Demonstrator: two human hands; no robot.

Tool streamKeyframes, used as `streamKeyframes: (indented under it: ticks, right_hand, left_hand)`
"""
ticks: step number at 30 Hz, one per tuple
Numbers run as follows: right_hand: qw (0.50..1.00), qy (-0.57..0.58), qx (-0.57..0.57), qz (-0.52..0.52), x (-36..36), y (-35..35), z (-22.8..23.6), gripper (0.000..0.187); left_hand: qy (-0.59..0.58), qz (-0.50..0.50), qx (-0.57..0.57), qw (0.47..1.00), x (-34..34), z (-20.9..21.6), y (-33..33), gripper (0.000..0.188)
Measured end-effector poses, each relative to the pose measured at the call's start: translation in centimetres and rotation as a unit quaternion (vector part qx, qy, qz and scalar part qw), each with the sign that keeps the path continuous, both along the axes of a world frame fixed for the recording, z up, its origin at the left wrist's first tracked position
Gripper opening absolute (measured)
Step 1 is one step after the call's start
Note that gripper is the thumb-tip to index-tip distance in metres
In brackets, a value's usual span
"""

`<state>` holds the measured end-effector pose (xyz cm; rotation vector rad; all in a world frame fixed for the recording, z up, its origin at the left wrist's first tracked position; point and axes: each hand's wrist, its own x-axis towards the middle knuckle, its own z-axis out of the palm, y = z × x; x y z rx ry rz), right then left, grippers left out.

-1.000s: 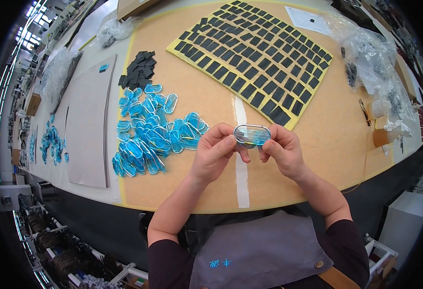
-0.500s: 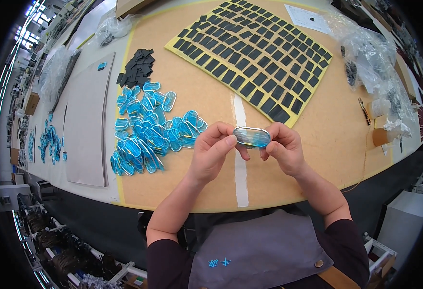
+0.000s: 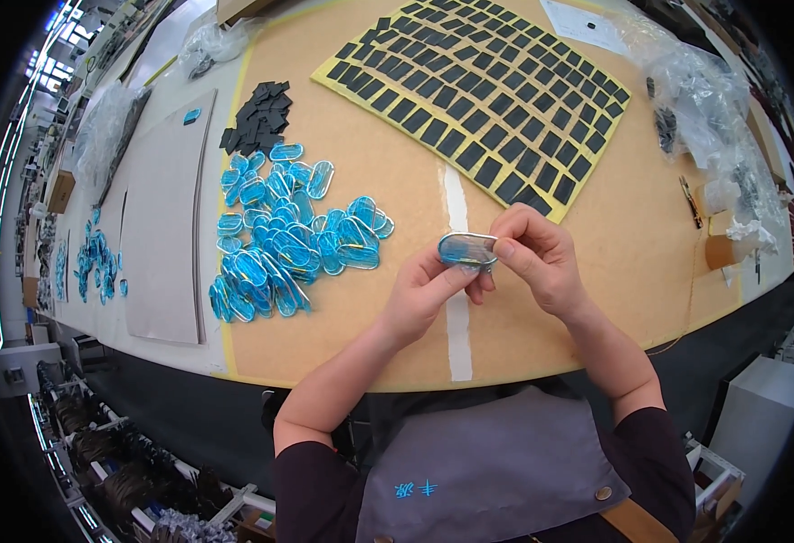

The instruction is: Assembling small blue oval parts by manually attaching black straps to them at a workshop bench.

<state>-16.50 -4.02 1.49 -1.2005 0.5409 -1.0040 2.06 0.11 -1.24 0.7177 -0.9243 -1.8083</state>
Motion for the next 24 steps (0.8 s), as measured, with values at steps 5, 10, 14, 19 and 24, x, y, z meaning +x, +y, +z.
streamKeyframes:
  ticks: [5,10,14,19,24]
  right_hand:
    - [0.998,0.038,0.0,-0.052,-0.86,-0.3,-0.77,0.01]
    - [0.996,0.04,0.068,-0.052,-0.78,-0.12,-0.28,0.012]
    - [0.996,0.038,0.061,-0.045,-0.84,-0.03,-0.15,0.013]
    - [0.997,0.031,0.055,-0.042,-0.73,-0.14,-0.22,0.013]
    - [0.997,0.032,0.05,-0.045,-0.8,0.04,-0.18,0.011]
  left_hand:
    - [0.019,0.074,-0.072,0.994,0.45,0.54,-0.05,0.018]
    - [0.021,0.058,-0.067,0.996,0.41,0.41,-0.08,0.021]
    - [0.022,0.054,-0.072,0.996,0.42,0.41,-0.1,0.021]
    - [0.021,0.058,-0.074,0.995,0.49,0.5,-0.24,0.021]
    - [0.02,0.057,-0.08,0.995,0.46,0.46,-0.15,0.02]
